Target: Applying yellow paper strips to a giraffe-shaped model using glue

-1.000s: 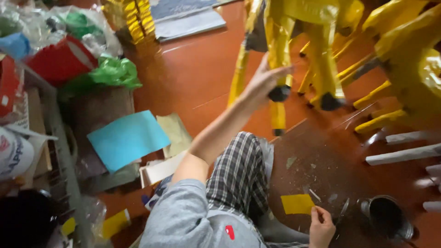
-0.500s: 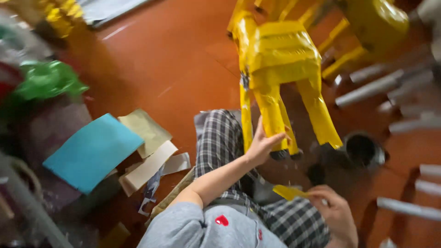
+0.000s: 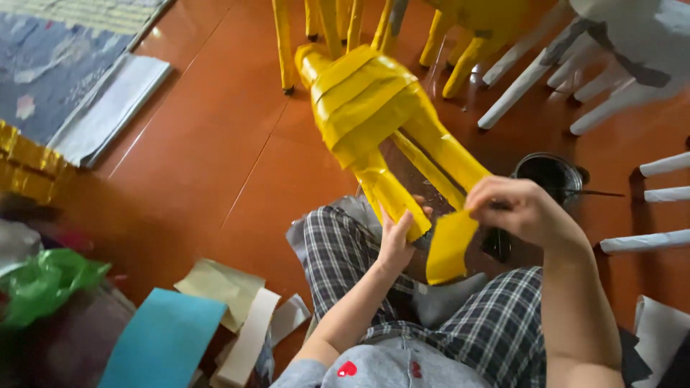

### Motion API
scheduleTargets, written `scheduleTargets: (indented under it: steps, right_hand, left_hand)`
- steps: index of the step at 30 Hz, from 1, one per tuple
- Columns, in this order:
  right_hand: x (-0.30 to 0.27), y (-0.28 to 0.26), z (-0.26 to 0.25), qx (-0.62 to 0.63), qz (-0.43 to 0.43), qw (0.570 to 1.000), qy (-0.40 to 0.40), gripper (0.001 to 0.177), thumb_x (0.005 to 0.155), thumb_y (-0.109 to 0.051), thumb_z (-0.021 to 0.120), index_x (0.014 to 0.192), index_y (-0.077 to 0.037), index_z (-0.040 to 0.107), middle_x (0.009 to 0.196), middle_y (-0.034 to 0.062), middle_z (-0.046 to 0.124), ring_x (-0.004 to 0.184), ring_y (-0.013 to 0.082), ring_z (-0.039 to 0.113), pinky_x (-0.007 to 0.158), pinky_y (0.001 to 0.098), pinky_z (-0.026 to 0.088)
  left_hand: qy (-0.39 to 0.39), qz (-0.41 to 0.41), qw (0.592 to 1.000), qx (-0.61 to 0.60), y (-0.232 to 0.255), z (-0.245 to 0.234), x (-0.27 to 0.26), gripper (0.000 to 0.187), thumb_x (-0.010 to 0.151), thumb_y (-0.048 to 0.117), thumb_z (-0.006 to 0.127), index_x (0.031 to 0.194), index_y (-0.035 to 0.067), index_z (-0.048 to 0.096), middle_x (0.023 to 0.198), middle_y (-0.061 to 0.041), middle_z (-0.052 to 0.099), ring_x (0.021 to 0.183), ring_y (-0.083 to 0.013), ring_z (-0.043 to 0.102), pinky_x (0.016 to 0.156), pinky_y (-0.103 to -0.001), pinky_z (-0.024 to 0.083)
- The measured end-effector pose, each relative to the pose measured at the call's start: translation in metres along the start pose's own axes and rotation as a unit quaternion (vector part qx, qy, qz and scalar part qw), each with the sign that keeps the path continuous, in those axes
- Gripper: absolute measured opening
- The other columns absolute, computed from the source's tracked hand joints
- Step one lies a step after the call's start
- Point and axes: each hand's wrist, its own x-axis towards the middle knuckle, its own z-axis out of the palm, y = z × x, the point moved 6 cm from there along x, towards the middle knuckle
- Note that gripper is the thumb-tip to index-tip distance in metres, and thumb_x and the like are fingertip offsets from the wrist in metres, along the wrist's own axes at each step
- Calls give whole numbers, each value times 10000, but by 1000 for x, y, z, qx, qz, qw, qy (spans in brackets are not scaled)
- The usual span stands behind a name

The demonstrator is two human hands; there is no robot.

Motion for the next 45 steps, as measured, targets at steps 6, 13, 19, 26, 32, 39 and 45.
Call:
scheduleTargets:
  steps: [6,13,19,26,32,39,45]
  right_hand:
    - [77,11,4,-33,102,994,-18,83,858,9,655,881,-16,730,928,144,710,889,272,661,849,474,511]
    - [164,54,27,-135,52,986,-80,116,864,-140,701,814,-40,671,1413,146,483,1246,485,448,1016,565,381]
    - [195,104,40,-188,15,980,-66,177,825,-235,762,834,-73,691,1374,173,477,1192,486,454,999,524,405]
    - [198,120,41,-206,-12,978,-31,210,733,-232,828,821,-106,686,1290,112,503,1116,401,482,936,461,434]
    - [201,123,44,-201,-9,979,-21,262,723,-226,838,795,-75,637,1264,128,495,1139,420,464,932,505,440]
    - [198,139,47,-145,15,989,21,375,719,-206,835,903,-101,526,1196,130,459,1175,421,441,927,536,414]
    - [186,150,51,-109,66,988,93,431,770,-171,816,986,-68,458,1125,166,417,1145,435,441,947,516,399]
  left_hand:
    - [141,-92,985,42,-52,-99,-17,911,945,86,632,1548,257,-30,1284,-148,523,987,-279,668,842,-456,594]
    - [73,-107,989,77,-58,-119,-18,974,924,14,651,1557,273,-43,1280,-206,522,1065,-347,642,826,-475,579]
    - [29,14,968,250,60,-52,-12,944,943,179,633,1558,267,-78,1477,-281,280,1313,-393,391,982,-526,451]
    - [34,288,645,707,141,-17,64,421,1012,330,460,1425,258,496,1530,-168,251,1464,-399,141,1175,-556,96]
    - [49,286,518,805,131,4,92,402,990,253,554,1387,315,547,1578,-174,217,1473,-427,171,1149,-611,156]
    - [45,341,483,805,128,-1,93,387,964,236,611,1350,240,594,1537,-230,291,1438,-453,261,1131,-588,244]
    - [31,352,491,796,124,2,92,363,983,211,585,1345,206,602,1539,-247,284,1441,-456,254,1124,-598,257]
